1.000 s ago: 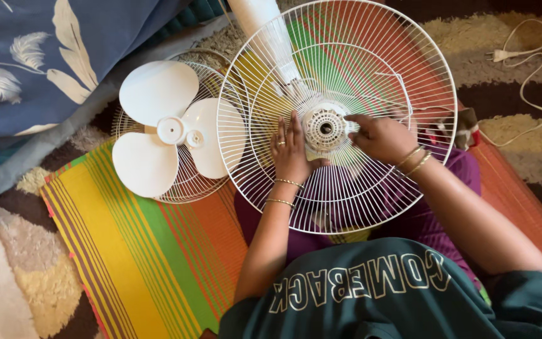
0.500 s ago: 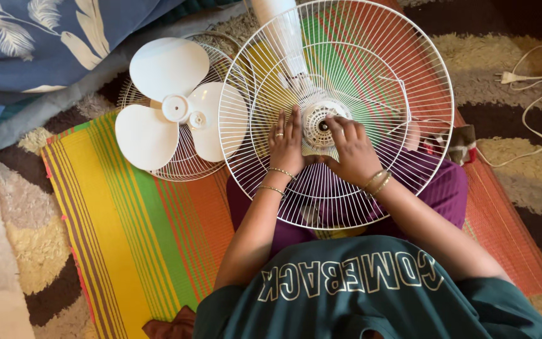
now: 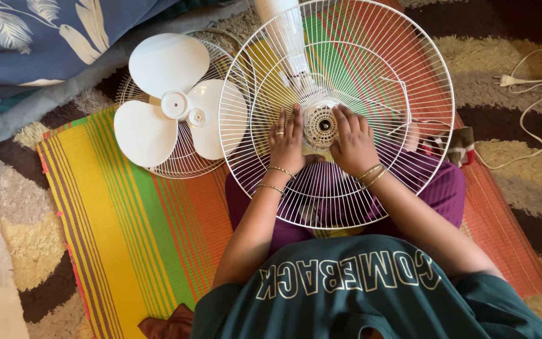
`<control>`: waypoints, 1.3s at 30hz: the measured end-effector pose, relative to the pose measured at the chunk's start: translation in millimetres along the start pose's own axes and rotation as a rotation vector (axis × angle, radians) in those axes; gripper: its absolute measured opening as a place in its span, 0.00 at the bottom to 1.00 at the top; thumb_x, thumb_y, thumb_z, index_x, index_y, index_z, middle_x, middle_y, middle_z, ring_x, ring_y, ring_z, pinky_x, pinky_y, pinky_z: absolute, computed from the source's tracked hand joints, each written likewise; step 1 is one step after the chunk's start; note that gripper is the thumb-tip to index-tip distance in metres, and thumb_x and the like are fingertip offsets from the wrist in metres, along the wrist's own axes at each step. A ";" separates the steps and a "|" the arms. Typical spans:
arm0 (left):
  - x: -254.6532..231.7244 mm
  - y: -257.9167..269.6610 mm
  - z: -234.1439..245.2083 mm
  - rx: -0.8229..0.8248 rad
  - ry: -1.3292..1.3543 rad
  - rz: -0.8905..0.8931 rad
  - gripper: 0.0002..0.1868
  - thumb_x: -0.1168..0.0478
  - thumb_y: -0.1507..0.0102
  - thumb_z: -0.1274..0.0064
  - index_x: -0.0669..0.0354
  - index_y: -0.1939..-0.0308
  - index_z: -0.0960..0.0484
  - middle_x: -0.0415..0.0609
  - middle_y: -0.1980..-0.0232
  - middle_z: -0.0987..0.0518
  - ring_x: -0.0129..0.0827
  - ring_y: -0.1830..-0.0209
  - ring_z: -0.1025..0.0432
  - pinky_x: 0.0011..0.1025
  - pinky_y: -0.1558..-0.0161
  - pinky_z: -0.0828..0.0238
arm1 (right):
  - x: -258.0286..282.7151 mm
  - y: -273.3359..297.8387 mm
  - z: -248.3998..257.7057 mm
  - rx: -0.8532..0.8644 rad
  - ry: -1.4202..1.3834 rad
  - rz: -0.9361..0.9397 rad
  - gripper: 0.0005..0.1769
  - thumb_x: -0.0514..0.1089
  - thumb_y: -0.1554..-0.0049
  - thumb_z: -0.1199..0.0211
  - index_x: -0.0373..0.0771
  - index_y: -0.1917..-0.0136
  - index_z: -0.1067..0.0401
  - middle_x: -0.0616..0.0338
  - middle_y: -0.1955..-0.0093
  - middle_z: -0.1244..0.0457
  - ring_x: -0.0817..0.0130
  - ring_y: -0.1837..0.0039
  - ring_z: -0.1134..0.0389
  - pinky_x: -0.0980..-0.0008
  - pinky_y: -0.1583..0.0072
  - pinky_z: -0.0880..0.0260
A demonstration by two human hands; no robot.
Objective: The person wipes the front grill of a white pedestal fan with a cloth while sitting on the floor. They then attach the fan head to the stand and continue wiping the grill and the central hub area.
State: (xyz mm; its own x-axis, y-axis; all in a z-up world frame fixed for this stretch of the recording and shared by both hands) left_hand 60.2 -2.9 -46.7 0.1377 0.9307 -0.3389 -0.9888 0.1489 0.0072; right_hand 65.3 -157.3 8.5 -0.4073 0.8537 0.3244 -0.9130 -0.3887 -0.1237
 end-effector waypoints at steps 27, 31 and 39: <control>-2.9 4.5 6.5 -0.060 0.012 -0.001 0.84 0.22 0.67 0.37 0.50 0.20 0.68 0.44 0.15 0.61 0.45 0.16 0.70 0.60 0.23 0.69 | 10.4 -6.0 18.6 0.008 0.304 -0.198 0.55 0.87 0.57 0.36 0.35 0.43 0.34 0.51 0.46 0.36 0.58 0.41 0.38 0.58 0.38 0.37; -0.1 5.6 -0.7 -0.070 -0.051 -0.027 0.83 0.15 0.65 0.50 0.53 0.19 0.67 0.46 0.15 0.61 0.47 0.16 0.71 0.61 0.23 0.70 | 4.4 -4.7 9.0 0.321 0.314 -0.293 0.55 0.85 0.52 0.40 0.35 0.36 0.36 0.49 0.43 0.35 0.59 0.38 0.36 0.59 0.38 0.32; 3.1 4.0 -5.4 -0.033 -0.101 -0.039 0.79 0.11 0.62 0.59 0.52 0.18 0.61 0.46 0.14 0.62 0.48 0.16 0.72 0.61 0.24 0.70 | 35.0 -31.1 36.2 0.061 0.438 0.169 0.57 0.78 0.62 0.36 0.49 0.27 0.40 0.62 0.31 0.41 0.62 0.33 0.41 0.57 0.36 0.34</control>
State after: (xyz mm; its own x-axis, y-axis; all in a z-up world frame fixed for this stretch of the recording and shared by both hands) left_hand 56.4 -1.2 -52.8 0.1794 0.9537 -0.2413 -0.9837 0.1760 -0.0356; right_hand 80.1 -127.9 57.7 -0.5320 0.8377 -0.1236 -0.8358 -0.5429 -0.0816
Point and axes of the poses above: each hand's wrist, its own y-axis away from the middle knuckle, its own z-axis out of the back of the hand, x = y × z, the point moved 8 cm from there along -y, towards the middle knuckle
